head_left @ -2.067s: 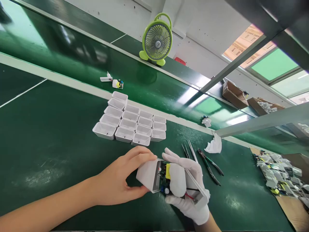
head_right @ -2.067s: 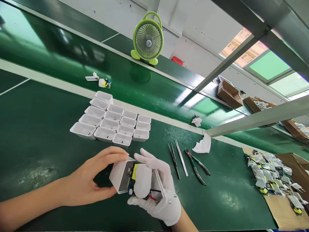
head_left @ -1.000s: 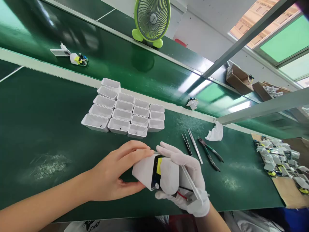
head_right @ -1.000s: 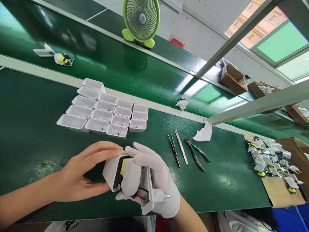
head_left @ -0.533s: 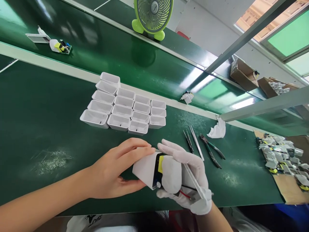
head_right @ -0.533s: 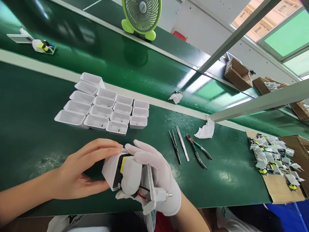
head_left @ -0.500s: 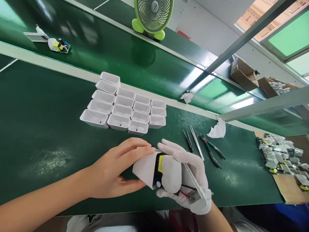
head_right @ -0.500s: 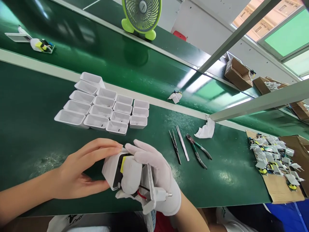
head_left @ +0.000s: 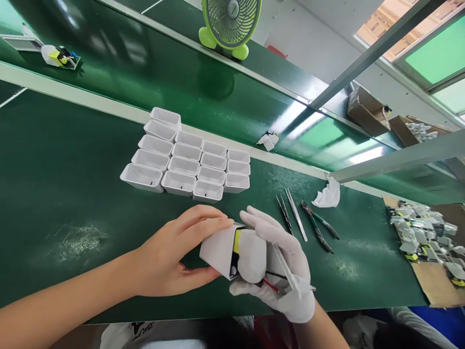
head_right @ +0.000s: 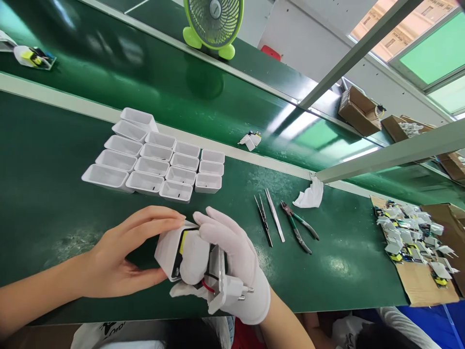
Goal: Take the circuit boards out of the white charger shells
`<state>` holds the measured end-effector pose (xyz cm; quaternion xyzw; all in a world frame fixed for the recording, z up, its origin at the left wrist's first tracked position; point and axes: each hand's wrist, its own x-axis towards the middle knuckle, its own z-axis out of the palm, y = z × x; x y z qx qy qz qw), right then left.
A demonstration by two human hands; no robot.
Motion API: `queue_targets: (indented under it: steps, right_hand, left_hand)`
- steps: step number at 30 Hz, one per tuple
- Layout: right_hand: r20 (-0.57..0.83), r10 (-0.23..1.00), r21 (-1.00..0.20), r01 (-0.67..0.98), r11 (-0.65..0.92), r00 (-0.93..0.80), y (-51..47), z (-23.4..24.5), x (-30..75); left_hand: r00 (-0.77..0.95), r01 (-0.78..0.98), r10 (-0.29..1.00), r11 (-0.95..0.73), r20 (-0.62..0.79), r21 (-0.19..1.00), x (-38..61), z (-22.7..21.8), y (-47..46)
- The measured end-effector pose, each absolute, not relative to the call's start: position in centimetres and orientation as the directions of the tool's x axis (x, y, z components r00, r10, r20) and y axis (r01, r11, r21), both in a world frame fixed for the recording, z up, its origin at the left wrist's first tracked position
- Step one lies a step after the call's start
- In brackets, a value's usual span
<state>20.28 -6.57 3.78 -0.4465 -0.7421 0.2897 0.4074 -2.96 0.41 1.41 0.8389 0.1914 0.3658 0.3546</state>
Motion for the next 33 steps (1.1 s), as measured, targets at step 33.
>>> queue_targets:
  steps: [33]
  right_hand:
    - [0.309, 0.92, -0.571, 0.727, 0.381, -0.24, -5.5, -0.3, 19.2]
  left_hand:
    - [0.832, 0.212, 0.541, -0.511, 0.12, 0.833, -3.8, 1.5, 1.4]
